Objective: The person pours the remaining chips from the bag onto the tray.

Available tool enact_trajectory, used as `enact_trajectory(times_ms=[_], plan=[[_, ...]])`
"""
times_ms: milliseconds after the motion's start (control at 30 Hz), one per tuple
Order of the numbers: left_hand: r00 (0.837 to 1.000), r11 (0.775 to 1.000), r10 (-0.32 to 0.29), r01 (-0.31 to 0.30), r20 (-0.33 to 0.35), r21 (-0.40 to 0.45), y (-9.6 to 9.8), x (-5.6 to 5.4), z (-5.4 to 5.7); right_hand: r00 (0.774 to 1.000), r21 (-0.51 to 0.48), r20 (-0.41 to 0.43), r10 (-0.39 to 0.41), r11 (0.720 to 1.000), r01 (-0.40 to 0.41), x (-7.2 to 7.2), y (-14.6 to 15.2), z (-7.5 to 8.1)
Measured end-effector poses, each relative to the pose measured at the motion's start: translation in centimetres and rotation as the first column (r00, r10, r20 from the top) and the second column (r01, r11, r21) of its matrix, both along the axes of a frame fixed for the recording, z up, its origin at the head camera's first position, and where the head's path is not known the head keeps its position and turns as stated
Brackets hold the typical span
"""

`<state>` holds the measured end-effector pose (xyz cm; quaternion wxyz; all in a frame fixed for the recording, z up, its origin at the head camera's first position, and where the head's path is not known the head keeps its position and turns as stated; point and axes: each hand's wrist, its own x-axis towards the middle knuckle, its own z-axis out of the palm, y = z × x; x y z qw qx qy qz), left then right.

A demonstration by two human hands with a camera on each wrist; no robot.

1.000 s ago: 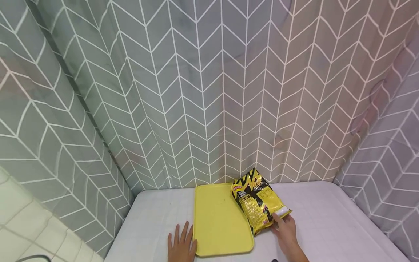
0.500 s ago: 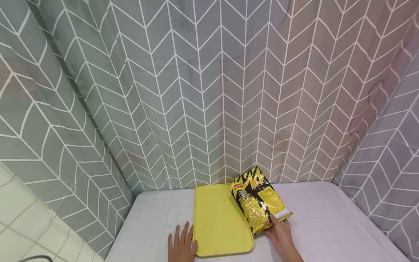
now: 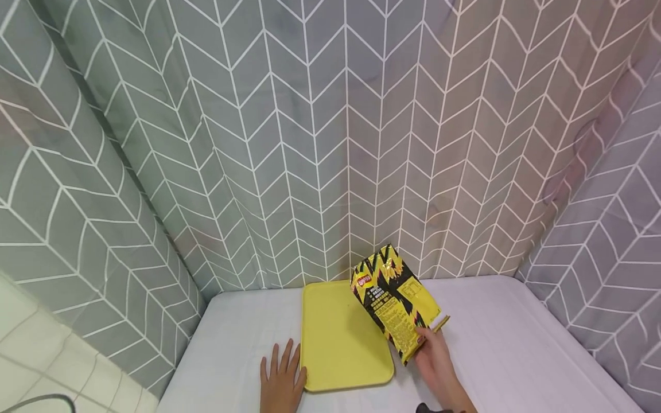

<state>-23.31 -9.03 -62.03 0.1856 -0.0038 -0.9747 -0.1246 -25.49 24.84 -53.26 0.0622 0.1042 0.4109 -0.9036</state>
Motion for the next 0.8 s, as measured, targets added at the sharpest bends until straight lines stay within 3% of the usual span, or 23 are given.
enact_trajectory(times_ms=[133, 300, 500, 600, 700, 800], plan=[[0.999, 0.999, -0.018, 0.017, 0.031, 0.046, -0.18, 0.08, 0.72, 0.999, 0.023, -0.050, 0.017, 1.000, -0.016, -0.03, -0.18, 0.49], [0.997, 0.997, -0.021, 0.016, 0.072, 0.070, -0.17, 0.25, 1.07, 0.998, 0.050, 0.045, -0.044, 0.998, 0.042, -0.18, -0.22, 0.84], [0.999, 0.998, -0.014, 0.011, 0.053, 0.069, -0.16, 0.10, 0.92, 0.990, 0.158, 0.105, -0.100, 0.984, 0.082, -0.48, 0.10, 0.86], [0.999, 0.998, -0.013, 0.011, 0.037, 0.064, -0.15, 0.02, 0.78, 0.990, 0.313, 0.090, -0.111, 0.947, 0.078, -0.64, 0.32, 0.50], [0.999, 0.998, -0.014, 0.012, 0.036, 0.057, -0.15, 0.02, 0.75, 0.992, 0.475, 0.072, -0.108, 0.878, 0.061, -0.72, 0.45, 0.24], [0.999, 0.998, -0.015, 0.012, 0.050, 0.056, -0.18, 0.05, 0.75, 0.995, 0.562, 0.058, -0.085, 0.826, 0.038, -0.73, 0.48, 0.42]])
